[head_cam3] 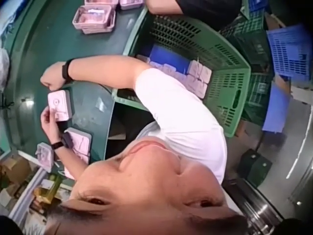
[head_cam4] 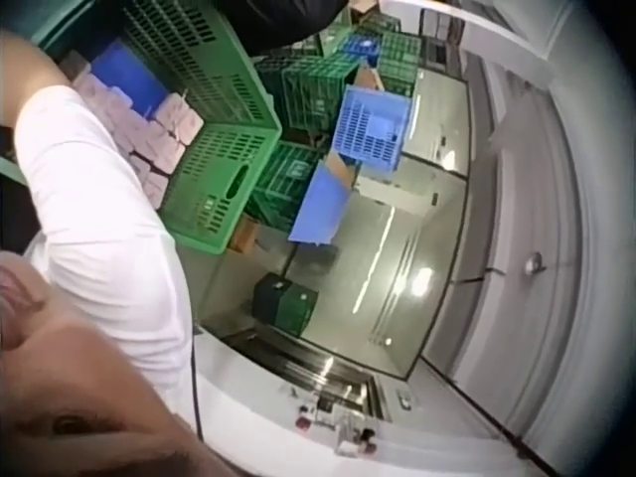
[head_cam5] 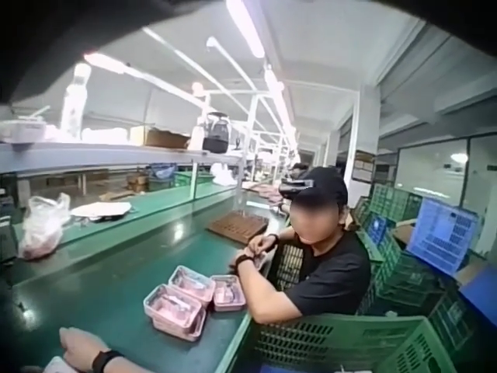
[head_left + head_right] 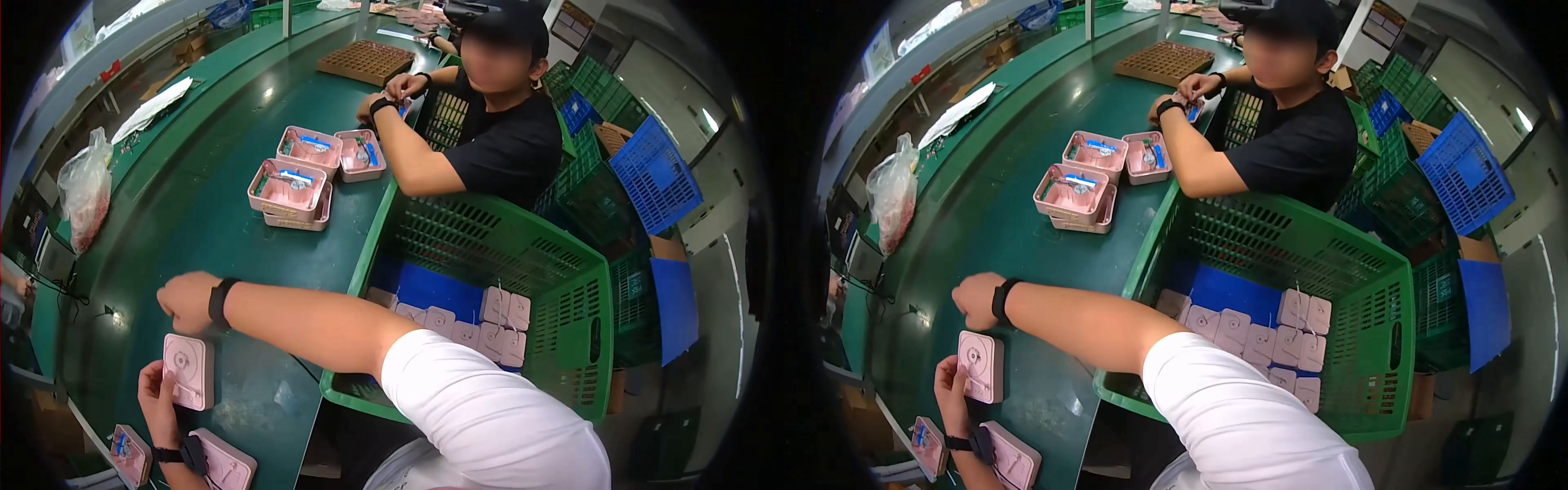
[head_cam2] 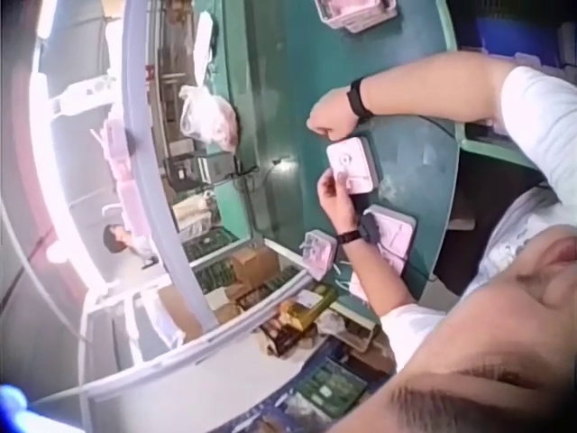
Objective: The person picks up a pink plastic base from a green crate, places it on the table, and presses a white cover onto it. They then insert a small white piece into the center of the cover and place the assembled unit back into the crate.
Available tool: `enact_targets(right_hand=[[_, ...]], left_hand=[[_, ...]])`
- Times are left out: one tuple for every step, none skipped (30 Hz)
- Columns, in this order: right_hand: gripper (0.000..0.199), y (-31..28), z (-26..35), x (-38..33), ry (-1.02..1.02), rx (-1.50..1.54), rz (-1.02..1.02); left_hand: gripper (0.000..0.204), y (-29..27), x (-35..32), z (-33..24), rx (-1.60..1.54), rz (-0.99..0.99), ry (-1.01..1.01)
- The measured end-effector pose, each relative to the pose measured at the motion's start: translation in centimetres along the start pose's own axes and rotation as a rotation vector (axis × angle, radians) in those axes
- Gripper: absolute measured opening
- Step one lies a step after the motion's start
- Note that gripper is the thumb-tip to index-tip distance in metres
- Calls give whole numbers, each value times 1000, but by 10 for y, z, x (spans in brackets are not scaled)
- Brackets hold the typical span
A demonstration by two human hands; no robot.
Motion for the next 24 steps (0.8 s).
enact_targets(right_hand=[[33,5,2,-1,-5,-3,-1],[33,9,6,-3,-43,35,-10],[33,14,11,-4,-83,77,-18],[34,18,14,-4,-122,120,-24],[34,20,15,-4,-131,127,-17],[34,20,15,-4,-150,118,-7],[34,21,14,-3,-168,108,3],[35,19,14,-2,-185,96,11],[35,20,16,-2,-190,100,15],[35,21,17,-1,-177,114,29],[35,22,19,-1,-163,126,43],[36,23,21,-1,-149,138,57],[36,24,20,-1,-151,137,58],[34,24,19,-1,-142,145,55],[33,23,18,-1,-132,151,51],[31,23,17,-1,-123,158,46],[31,22,17,-1,-125,157,44],[30,22,18,-2,-126,156,45],[28,22,19,-3,-126,155,46],[27,22,19,-5,-126,155,46],[27,21,19,-5,-121,155,42],[27,22,20,-4,-115,141,61],[26,21,20,-2,-115,123,80],[26,19,21,0,-116,104,99]], left_hand=[[27,-1,-1,0,0,4,-4],[27,-1,-1,0,0,-2,-2],[28,-1,-1,-2,-1,8,2],[29,0,0,-3,-1,18,5],[30,0,-2,-4,-1,25,4],[30,0,-3,-5,2,14,-3],[29,2,-2,-7,3,19,2],[29,5,1,-9,4,26,10],[29,6,1,-10,4,34,18],[29,4,1,-9,5,29,14],[29,2,0,-8,2,23,11],[29,0,-1,-7,-2,18,9],[29,0,0,-6,-8,14,9],[29,1,0,-6,-9,12,10],[29,2,1,-6,-2,13,8],[30,3,1,-6,4,13,7],[30,4,1,-7,11,14,6],[30,4,1,-8,12,18,6],[30,4,0,-9,14,23,4],[30,5,-1,-10,16,29,2],[30,5,-2,-11,18,36,-1],[30,5,-2,-10,20,43,0],[30,5,-3,-11,31,43,11],[31,5,-3,-12,41,42,22]])
Point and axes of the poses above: each hand's wrist, its own x-axis towards the middle knuckle, its own y-axis out of the palm, z = x × y, the point moved 8 cm from there along x, towards the middle knuckle, and after that the axes turned 1 degree about y, right-handed, at the moved point
